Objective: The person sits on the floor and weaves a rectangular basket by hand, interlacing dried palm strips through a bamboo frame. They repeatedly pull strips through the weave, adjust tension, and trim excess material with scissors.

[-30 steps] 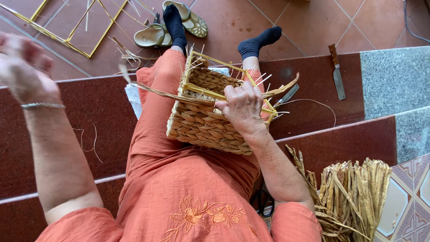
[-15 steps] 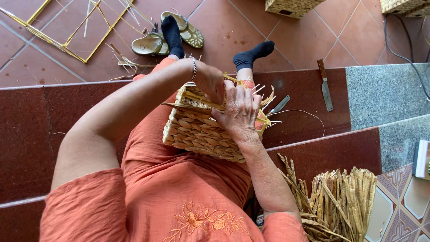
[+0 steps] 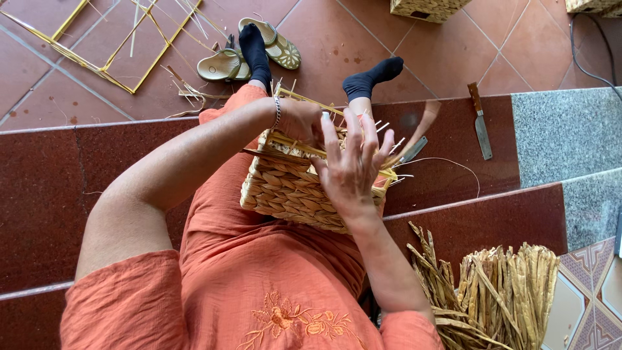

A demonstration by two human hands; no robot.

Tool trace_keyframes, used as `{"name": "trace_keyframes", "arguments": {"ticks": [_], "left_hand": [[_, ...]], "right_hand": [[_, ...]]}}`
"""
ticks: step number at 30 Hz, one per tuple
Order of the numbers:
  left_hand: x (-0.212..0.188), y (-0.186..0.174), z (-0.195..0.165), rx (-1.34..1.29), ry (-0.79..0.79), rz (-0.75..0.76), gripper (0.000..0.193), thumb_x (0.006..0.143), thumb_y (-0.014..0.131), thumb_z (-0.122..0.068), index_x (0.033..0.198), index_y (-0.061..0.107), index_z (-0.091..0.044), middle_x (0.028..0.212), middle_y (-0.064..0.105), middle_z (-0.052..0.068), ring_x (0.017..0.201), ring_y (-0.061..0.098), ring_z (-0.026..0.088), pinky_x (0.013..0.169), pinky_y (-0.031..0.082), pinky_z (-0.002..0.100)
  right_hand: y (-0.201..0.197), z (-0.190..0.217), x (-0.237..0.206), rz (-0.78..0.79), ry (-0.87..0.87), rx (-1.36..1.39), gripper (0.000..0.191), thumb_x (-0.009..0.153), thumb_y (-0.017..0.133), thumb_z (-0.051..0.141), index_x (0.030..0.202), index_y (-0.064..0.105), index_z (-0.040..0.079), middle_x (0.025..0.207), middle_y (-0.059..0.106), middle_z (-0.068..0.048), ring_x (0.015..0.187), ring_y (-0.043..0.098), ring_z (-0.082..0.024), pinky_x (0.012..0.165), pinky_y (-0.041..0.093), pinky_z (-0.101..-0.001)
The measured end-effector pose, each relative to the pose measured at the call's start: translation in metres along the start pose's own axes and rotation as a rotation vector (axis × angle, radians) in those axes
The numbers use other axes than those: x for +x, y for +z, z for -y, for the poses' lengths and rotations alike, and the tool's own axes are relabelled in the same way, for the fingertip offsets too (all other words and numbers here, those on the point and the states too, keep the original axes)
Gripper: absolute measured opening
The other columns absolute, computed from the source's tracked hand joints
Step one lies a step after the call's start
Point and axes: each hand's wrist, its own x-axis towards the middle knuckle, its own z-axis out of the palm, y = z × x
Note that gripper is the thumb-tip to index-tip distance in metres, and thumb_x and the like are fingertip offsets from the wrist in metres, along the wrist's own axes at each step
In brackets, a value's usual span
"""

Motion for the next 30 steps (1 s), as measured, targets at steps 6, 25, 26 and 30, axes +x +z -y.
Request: {"name": "trace_keyframes", "arguments": {"ticks": [6,25,26,30], "left_hand": [[-0.006,0.007,-0.003,0.233,-0.232,-0.144,0.032,0.078,0.076,-0.027,0.099,0.08,-0.003,0.095,0.076,0.02,0.089,0.075,0.032,0.082,0.059,0.04],[-0.02,-0.033,-0.007,0.665,-0.613,-0.392,0.031,0.087,0.071,-0.021,0.113,0.072,-0.004,0.112,0.07,0.011,0.098,0.073,0.029,0.064,0.063,0.051],[-0.031,-0.047,0.004,0.56,-0.664,-0.467,0.026,0.096,0.065,-0.018,0.117,0.072,-0.005,0.117,0.07,0.013,0.106,0.072,0.03,0.07,0.061,0.05],[-0.078,-0.075,0.023,0.787,-0.827,-0.816,0.106,0.068,0.079,-0.066,0.142,0.045,0.002,0.101,0.066,0.017,0.089,0.066,0.031,0.068,0.055,0.053]], "right_hand": [[-0.017,0.013,-0.038,0.222,0.196,0.628,0.038,0.102,0.073,0.018,0.136,0.06,0.007,0.116,0.072,-0.015,0.092,0.072,-0.02,0.081,0.057,-0.0338],[0.024,0.025,-0.03,0.477,1.149,2.095,0.027,0.109,0.056,0.016,0.13,0.053,-0.002,0.09,0.058,-0.007,0.065,0.067,-0.016,0.053,0.055,-0.0327],[0.023,0.025,-0.029,0.479,1.153,2.087,0.028,0.108,0.055,0.016,0.13,0.053,-0.001,0.092,0.06,-0.006,0.065,0.067,-0.016,0.052,0.055,-0.0317],[0.017,0.027,-0.026,0.481,1.189,2.083,0.029,0.104,0.054,0.017,0.128,0.053,0.0,0.096,0.064,-0.005,0.067,0.068,-0.016,0.052,0.054,-0.0301]]}}
